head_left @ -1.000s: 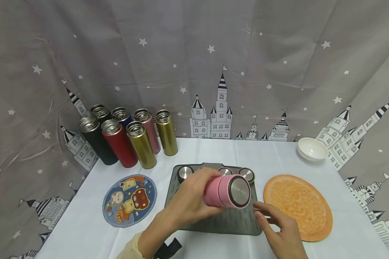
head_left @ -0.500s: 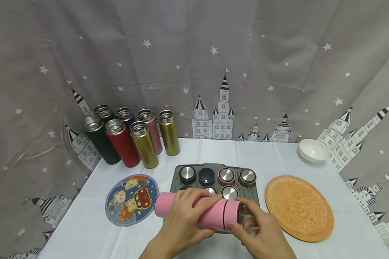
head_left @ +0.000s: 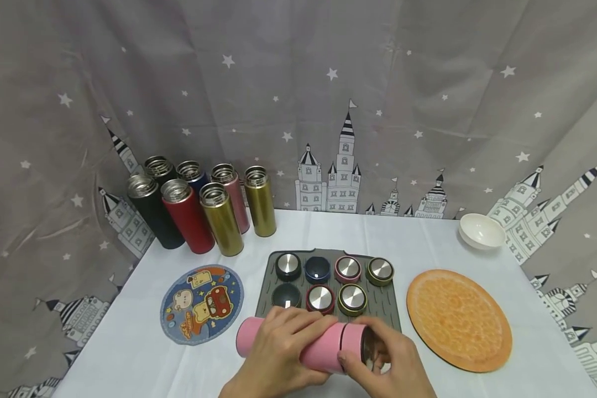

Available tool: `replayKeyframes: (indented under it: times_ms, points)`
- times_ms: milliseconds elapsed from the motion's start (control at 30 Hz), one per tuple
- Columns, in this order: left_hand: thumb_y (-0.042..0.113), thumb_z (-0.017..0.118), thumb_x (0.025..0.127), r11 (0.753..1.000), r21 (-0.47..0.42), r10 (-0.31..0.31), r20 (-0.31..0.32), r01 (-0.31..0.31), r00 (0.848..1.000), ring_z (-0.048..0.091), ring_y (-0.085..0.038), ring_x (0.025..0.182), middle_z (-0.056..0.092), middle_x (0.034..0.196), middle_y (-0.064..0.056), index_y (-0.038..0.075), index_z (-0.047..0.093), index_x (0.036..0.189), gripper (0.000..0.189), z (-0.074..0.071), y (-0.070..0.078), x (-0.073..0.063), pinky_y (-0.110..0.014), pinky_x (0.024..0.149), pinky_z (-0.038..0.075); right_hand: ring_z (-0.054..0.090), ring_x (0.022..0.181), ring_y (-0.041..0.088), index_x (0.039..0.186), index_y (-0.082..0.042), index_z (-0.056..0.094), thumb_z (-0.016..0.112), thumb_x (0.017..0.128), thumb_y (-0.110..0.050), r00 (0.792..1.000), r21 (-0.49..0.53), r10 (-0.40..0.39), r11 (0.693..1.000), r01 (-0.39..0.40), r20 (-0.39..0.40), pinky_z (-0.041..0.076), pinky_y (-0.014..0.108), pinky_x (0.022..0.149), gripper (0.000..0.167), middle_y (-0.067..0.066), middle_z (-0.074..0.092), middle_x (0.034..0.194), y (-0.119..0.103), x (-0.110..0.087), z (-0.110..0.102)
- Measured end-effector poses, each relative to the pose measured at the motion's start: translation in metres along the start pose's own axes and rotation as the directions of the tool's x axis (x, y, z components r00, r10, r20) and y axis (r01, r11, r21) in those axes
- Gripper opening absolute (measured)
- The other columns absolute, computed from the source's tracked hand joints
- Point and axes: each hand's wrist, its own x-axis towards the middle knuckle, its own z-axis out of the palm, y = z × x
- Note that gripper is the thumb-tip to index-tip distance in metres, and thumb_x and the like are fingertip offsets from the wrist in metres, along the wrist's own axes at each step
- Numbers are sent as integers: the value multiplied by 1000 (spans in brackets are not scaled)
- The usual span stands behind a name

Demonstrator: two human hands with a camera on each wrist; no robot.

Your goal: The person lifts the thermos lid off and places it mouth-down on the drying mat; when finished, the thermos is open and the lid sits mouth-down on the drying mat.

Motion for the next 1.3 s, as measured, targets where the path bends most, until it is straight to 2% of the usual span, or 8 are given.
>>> replayKeyframes:
  times_ms: [167, 367, 500, 633, 800, 900, 1100, 1300]
  points:
    - [30, 92, 58, 973, -224, -31, 110, 55, 993, 63, 2, 91, 70, 108, 15, 26, 66, 125, 72, 0, -2, 0, -20, 74, 49, 55, 67, -1, 117, -13, 64, 87, 76, -22, 963, -22, -267, 963, 268, 16, 46, 12, 54, 48, -9, 63, 90, 10, 1, 0]
    - [21, 91, 61, 892, -412, -100, 229, 189, 968, 61, 6, 87, 67, 113, 19, 29, 64, 127, 72, -5, -9, -12, -11, 68, 49, 60, 88, 8, 125, -1, 63, 81, 84, -32, 810, -60, -572, 811, 582, 129, 49, 13, 73, 54, 2, 61, 108, 10, 14, 1]
    - [31, 90, 73, 791, -486, -190, 381, 371, 905, 64, 1, 88, 68, 113, 18, 34, 64, 129, 62, -11, -9, -17, -16, 67, 53, 56, 108, 18, 127, -9, 64, 75, 90, -35, 768, -43, -608, 778, 627, 202, 48, 24, 89, 47, 8, 59, 122, 8, 13, 3]
    - [43, 85, 79, 699, -516, -240, 482, 495, 843, 66, -3, 91, 68, 114, 17, 37, 62, 131, 57, -13, -6, -19, -20, 69, 56, 50, 121, 26, 132, -12, 62, 68, 93, -46, 779, -17, -580, 799, 600, 238, 48, 36, 95, 52, 11, 55, 136, 9, 7, 3]
    - [36, 92, 66, 913, -294, -188, 310, 282, 932, 65, -3, 92, 70, 113, 14, 28, 65, 129, 69, -5, -8, -16, -24, 74, 55, 61, 108, 12, 153, -10, 39, 71, 86, -57, 930, -88, -187, 970, 226, 316, 54, 36, 83, 88, 1, 59, 132, 10, 2, -5]
    - [35, 95, 55, 988, -61, -127, 167, 139, 978, 64, -9, 96, 70, 111, 8, 24, 67, 128, 79, -1, -7, -13, -34, 81, 55, 59, 79, -3, 150, -9, 44, 72, 88, -47, 939, -205, 104, 978, -37, 327, 52, 26, 65, 79, -13, 67, 103, 6, 3, -8]
    - [33, 94, 52, 996, 61, -60, 46, 57, 997, 60, -15, 97, 67, 107, 4, 23, 66, 129, 83, 7, 0, -11, -37, 82, 52, 46, 54, -5, 102, -19, 63, 61, 99, -33, 949, -213, 167, 971, -111, 268, 41, 21, 49, 14, -21, 49, 62, 2, 11, -7]
    - [35, 96, 52, 986, -8, -166, 98, 168, 981, 58, -11, 98, 67, 109, 8, 26, 68, 127, 80, 1, 0, -17, -36, 79, 52, 52, 68, -4, 114, -24, 64, 78, 87, -32, 981, -152, -10, 987, 41, 196, 47, 18, 56, 31, -21, 56, 81, 5, 7, 0]
